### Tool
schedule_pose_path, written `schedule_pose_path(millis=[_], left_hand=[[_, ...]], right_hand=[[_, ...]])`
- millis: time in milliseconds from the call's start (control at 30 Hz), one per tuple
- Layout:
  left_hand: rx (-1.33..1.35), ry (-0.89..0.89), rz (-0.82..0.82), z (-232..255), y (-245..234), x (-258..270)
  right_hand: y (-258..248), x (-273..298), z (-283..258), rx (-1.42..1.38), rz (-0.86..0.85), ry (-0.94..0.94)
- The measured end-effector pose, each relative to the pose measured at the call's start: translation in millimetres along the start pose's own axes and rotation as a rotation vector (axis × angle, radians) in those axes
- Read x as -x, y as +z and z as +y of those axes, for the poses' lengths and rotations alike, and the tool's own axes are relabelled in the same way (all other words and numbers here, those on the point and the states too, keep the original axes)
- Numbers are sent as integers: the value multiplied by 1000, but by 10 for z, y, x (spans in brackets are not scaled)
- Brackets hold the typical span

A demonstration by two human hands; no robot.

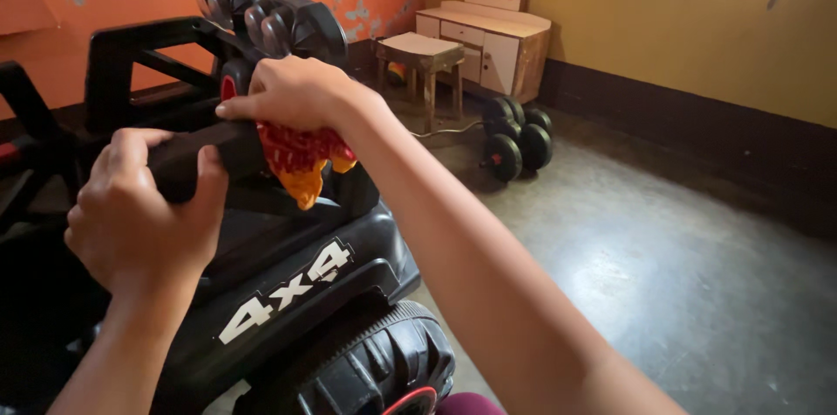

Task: The person wipes the exterior of a black and red toy car with a cloth, cleaning the side panels, roof, and front grill area.

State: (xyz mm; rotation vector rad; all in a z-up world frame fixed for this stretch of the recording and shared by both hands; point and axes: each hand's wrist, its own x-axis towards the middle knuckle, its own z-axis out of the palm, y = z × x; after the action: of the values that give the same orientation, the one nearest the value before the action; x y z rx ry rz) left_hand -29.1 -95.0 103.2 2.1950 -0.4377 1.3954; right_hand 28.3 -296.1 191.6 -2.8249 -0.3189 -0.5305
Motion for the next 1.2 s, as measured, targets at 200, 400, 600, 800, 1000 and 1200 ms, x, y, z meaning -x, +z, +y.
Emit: schedule_pose_path(millis=[200, 400, 600, 800, 1000, 1200], left_hand=[[32, -37, -45, 29, -38, 26], [42, 2, -27, 8, -46, 46], [93, -13, -7, -2, -18, 59], [15, 89, 59, -112, 105, 115], [40, 120, 65, -273, 237, 194], [60, 169, 85, -358, 331, 255]], right_hand=[[306, 535, -206, -121, 706, 50], [563, 530, -191, -913, 1280, -67], [117, 654, 358, -1356, 1335, -22], [695, 794, -93, -259, 1222, -9], [834, 765, 29, -363, 1267, 172], [1161, 658, 927, -769, 1089, 355]])
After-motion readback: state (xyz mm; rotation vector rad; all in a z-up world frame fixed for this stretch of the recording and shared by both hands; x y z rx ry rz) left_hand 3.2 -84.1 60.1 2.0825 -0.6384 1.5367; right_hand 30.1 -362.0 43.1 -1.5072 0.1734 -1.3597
